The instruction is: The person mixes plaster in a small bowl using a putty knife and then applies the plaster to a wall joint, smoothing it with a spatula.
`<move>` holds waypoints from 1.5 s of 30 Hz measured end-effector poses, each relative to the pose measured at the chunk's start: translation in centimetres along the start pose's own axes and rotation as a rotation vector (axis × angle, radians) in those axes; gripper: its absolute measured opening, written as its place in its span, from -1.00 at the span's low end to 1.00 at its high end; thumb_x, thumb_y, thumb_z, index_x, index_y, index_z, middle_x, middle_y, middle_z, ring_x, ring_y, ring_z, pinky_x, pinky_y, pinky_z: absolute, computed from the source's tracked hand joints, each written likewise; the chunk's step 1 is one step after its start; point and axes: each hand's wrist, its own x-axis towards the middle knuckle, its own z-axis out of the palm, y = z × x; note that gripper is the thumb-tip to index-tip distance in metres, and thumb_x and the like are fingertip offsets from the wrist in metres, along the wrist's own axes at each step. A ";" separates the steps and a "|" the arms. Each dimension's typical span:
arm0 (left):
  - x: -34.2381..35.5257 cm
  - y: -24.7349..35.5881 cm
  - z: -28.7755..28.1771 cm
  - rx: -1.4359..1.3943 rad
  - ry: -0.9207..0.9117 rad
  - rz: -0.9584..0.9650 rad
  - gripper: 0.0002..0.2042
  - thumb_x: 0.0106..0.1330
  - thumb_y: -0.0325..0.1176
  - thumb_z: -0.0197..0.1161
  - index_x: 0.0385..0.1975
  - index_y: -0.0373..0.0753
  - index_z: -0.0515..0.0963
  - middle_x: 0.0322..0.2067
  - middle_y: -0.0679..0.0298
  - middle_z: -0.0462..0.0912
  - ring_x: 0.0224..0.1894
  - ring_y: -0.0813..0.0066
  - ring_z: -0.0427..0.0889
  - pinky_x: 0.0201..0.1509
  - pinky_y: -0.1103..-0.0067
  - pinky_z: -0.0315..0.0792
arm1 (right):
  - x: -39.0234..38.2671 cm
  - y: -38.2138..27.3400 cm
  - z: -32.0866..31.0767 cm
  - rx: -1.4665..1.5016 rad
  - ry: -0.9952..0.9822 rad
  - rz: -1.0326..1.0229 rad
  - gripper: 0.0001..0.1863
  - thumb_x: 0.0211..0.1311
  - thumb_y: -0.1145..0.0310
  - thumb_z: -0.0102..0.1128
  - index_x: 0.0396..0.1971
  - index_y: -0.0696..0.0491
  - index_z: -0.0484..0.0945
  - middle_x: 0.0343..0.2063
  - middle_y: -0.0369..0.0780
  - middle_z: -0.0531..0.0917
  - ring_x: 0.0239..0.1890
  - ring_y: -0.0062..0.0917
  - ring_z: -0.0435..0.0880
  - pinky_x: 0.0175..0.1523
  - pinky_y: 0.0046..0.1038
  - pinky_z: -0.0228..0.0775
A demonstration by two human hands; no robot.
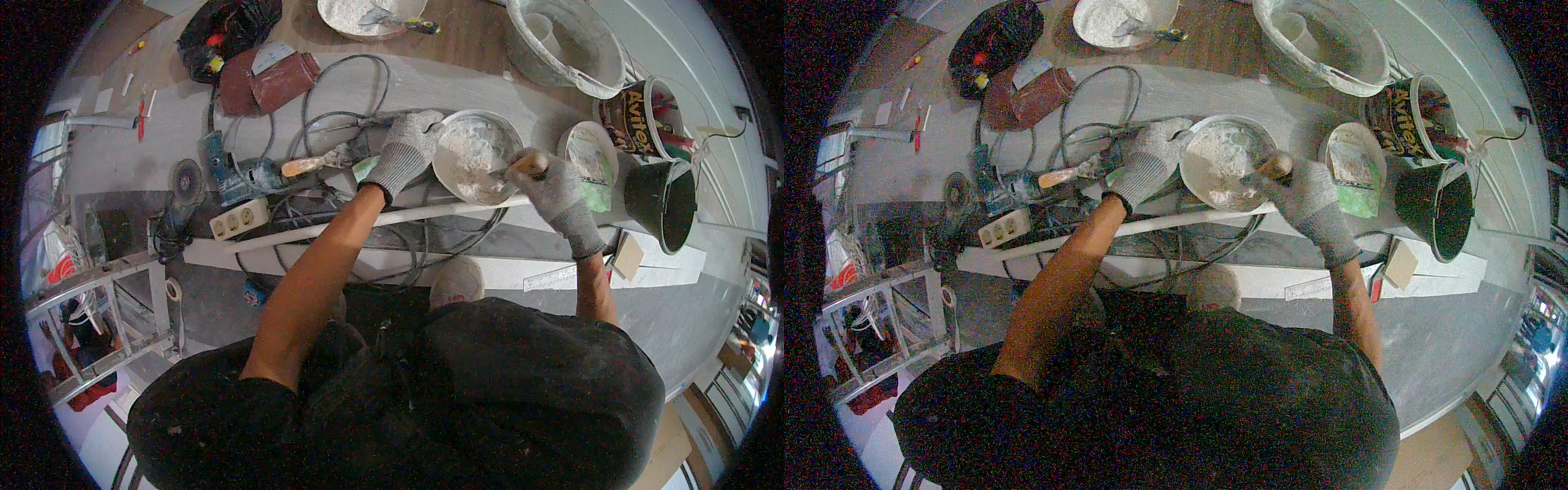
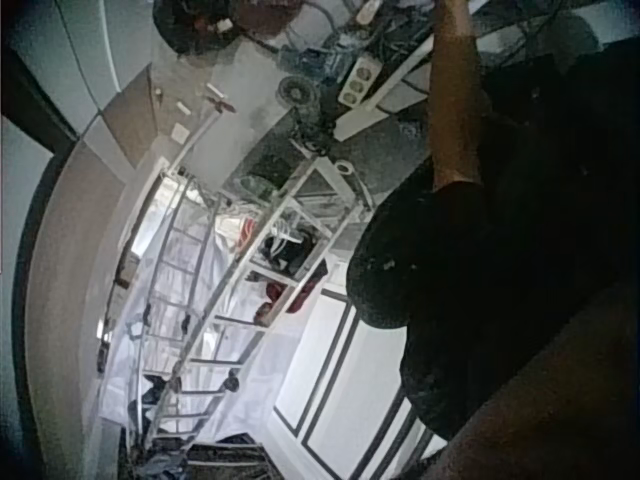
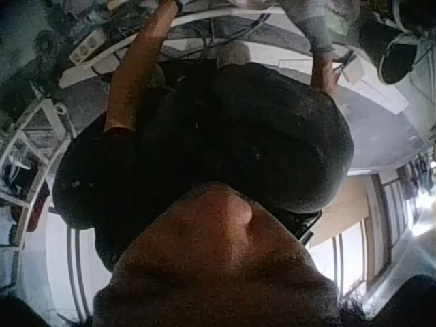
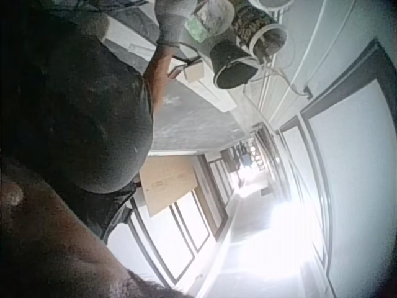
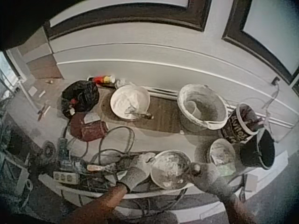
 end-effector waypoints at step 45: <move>0.2 -0.7 1.8 0.062 0.051 -0.056 -0.75 0.44 -0.17 0.17 -0.14 -0.16 0.70 -0.17 -0.07 0.73 -0.07 -0.17 0.70 -0.02 0.10 0.55 | -2.3 -2.7 1.9 -0.133 0.076 -0.287 -0.72 0.23 0.36 0.44 -0.06 0.02 0.71 -0.12 -0.11 0.76 -0.10 -0.12 0.79 -0.05 -0.22 0.62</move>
